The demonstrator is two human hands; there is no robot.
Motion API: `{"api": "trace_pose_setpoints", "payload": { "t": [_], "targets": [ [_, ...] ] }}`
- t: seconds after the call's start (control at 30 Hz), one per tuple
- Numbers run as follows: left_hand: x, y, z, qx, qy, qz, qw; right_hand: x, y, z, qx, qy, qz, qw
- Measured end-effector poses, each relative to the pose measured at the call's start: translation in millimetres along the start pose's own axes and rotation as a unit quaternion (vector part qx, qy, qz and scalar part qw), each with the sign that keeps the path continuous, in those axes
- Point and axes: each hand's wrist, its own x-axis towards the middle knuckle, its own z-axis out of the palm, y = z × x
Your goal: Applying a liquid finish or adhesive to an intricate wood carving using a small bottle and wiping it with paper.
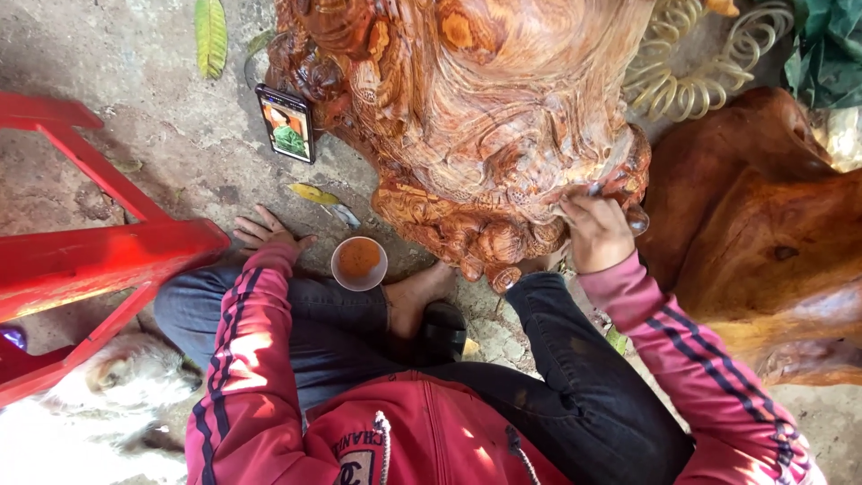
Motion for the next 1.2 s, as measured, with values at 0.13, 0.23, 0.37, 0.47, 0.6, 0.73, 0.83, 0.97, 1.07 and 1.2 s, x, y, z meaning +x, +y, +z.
{"api": "trace_pose_setpoints", "payload": {
  "t": [0.13, 0.23, 0.37, 0.47, 0.6, 0.73, 0.83, 0.97, 1.07, 1.2],
  "targets": [
    [3.2, 1.4, -1.1, 0.001, -0.005, 0.0, 1.0, 5.9, -33.3, -12.7, 0.492, -0.117, 0.283, 0.815],
    [7.7, -4.0, 5.2, 0.008, 0.001, 0.006, 1.0, 24.0, -67.7, -33.7, 0.026, -0.031, -0.043, 0.998],
    [4.5, -2.6, 7.0, 0.011, 0.006, 0.004, 1.0, 24.3, -39.8, -38.7, 0.194, -0.073, 0.063, 0.976],
    [5.1, 2.1, 6.5, 0.009, 0.014, 0.002, 1.0, 15.4, -32.9, -29.7, -0.085, -0.025, -0.031, 0.996],
    [7.8, -1.0, 12.0, 0.019, 0.025, -0.002, 1.0, 29.3, -52.6, -33.7, -0.109, -0.06, -0.047, 0.991],
    [8.0, -3.7, 14.0, 0.009, 0.031, 0.004, 0.999, 19.1, -48.6, -36.5, -0.013, -0.088, -0.044, 0.995],
    [10.4, -3.1, 16.2, 0.013, 0.031, 0.002, 0.999, 13.6, -29.3, -25.3, -0.078, -0.049, -0.04, 0.995],
    [11.3, -4.5, 16.8, 0.002, 0.04, 0.016, 0.999, -9.5, -30.8, -12.7, -0.063, -0.037, -0.089, 0.993],
    [13.4, -2.9, 17.0, 0.006, 0.047, 0.016, 0.999, -9.5, -15.6, -11.3, -0.066, -0.032, -0.067, 0.995],
    [12.9, -6.2, 19.3, -0.002, 0.039, 0.021, 0.999, -6.7, -25.8, -12.5, -0.105, -0.036, -0.09, 0.99]
  ]
}}
